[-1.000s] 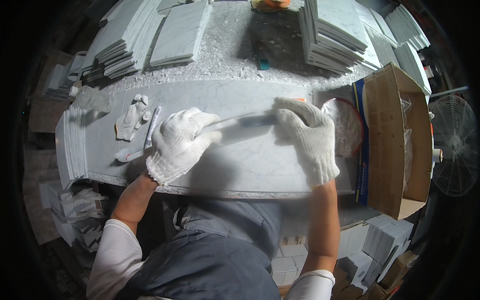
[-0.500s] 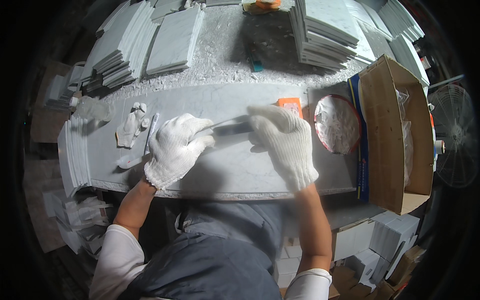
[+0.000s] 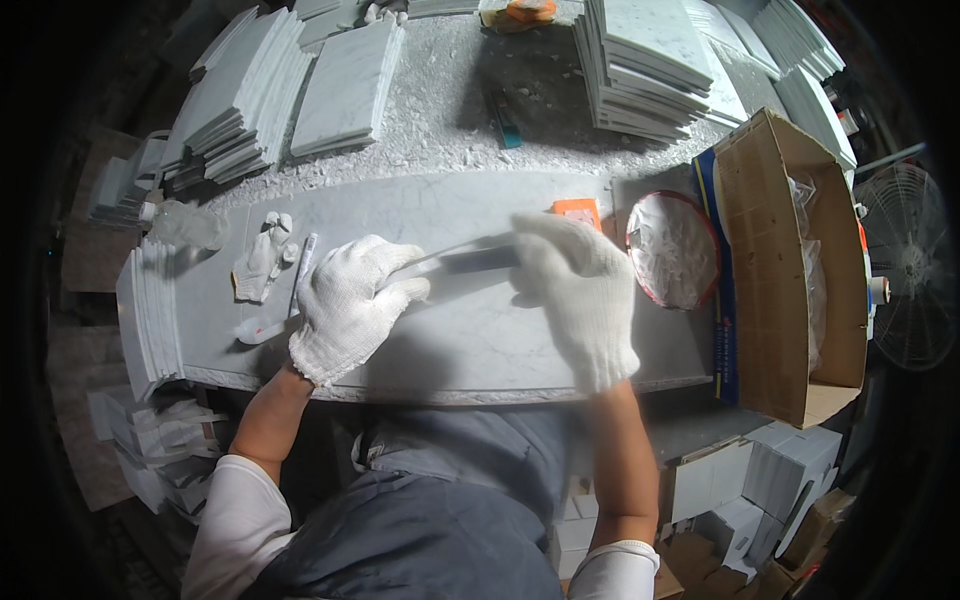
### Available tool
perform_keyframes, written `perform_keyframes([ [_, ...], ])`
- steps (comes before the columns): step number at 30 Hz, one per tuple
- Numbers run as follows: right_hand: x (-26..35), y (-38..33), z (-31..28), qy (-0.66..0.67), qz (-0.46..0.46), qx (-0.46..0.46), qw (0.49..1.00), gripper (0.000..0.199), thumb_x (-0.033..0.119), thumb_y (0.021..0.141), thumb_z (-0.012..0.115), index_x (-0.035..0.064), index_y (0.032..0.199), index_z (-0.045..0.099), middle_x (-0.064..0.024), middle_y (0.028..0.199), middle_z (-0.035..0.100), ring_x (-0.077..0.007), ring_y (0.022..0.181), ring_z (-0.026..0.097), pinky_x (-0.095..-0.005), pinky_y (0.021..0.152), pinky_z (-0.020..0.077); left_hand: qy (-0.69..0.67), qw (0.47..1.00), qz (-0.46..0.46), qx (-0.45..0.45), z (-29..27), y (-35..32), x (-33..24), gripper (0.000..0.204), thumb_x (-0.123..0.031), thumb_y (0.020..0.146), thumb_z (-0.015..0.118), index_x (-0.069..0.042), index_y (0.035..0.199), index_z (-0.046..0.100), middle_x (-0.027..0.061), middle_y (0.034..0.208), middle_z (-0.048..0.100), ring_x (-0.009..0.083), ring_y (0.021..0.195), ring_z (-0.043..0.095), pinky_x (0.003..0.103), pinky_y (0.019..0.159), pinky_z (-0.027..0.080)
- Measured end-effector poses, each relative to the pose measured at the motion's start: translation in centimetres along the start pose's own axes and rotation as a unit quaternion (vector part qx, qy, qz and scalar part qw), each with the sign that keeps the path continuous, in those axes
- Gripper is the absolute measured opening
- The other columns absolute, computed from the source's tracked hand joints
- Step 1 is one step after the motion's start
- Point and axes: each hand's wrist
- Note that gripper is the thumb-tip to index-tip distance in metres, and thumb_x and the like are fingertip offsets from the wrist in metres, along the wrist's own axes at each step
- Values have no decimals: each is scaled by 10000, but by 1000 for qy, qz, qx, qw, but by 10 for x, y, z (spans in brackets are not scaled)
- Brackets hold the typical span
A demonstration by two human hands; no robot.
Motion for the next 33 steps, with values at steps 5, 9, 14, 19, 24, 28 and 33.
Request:
perform_keyframes([
  [5,-11,-9,-43,-1,-14,-121,993,281,85,992,691,-37,1244,718,-118,1082,766,-126,803,723,-248,626,615,8,1000,0,-13,0,-1,-1,298,-186,804,813,-59,1070,766,114,924,718,315,855,697,404,800,545],
  [9,-34,-19,-90,22,-12,-227,974,331,153,1020,675,-31,1295,682,-109,1131,761,-116,777,729,-211,564,587,19,1000,7,-17,-1,-1,0,297,-187,804,814,-61,1068,766,110,916,719,306,849,698,390,796,543],
  [14,-68,-27,-144,-20,-5,-322,947,303,163,1000,711,12,1263,722,-81,1078,752,-130,767,708,-271,625,612,-28,999,-9,-15,1,-1,-3,298,-147,789,824,-56,1067,767,101,923,720,282,849,691,386,805,532],
  [19,-101,-20,-163,-25,11,-341,940,303,171,980,742,3,1232,737,-98,1120,755,-155,784,722,-298,630,634,-18,1000,-25,-1,2,1,-2,258,-210,825,808,-84,1047,767,113,958,711,317,921,687,422,824,528],
  [24,-123,-7,-164,-49,-13,-319,946,288,191,973,748,8,1195,757,-81,1073,759,-141,785,707,-290,636,617,-34,999,-8,2,2,0,0,293,-152,827,826,-24,1082,758,118,966,721,269,878,681,376,794,524],
  [28,-129,4,-164,-73,-22,-306,949,292,195,977,733,26,1213,757,-72,1028,761,-133,727,699,-284,605,609,-38,999,-25,-1,3,0,0,279,-168,810,823,-68,1064,764,113,957,716,306,896,686,406,809,529],
  [33,-123,10,-163,-51,3,-292,955,282,192,978,725,27,1205,759,-77,1019,759,-140,740,709,-284,601,605,-36,999,-10,-11,4,-1,1,282,-169,810,825,-69,1065,764,111,950,716,307,891,686,406,806,529],
])
Point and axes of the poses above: each hand's wrist, its own y-axis towards the middle knuckle, its own z-axis out of the palm, x = y × z
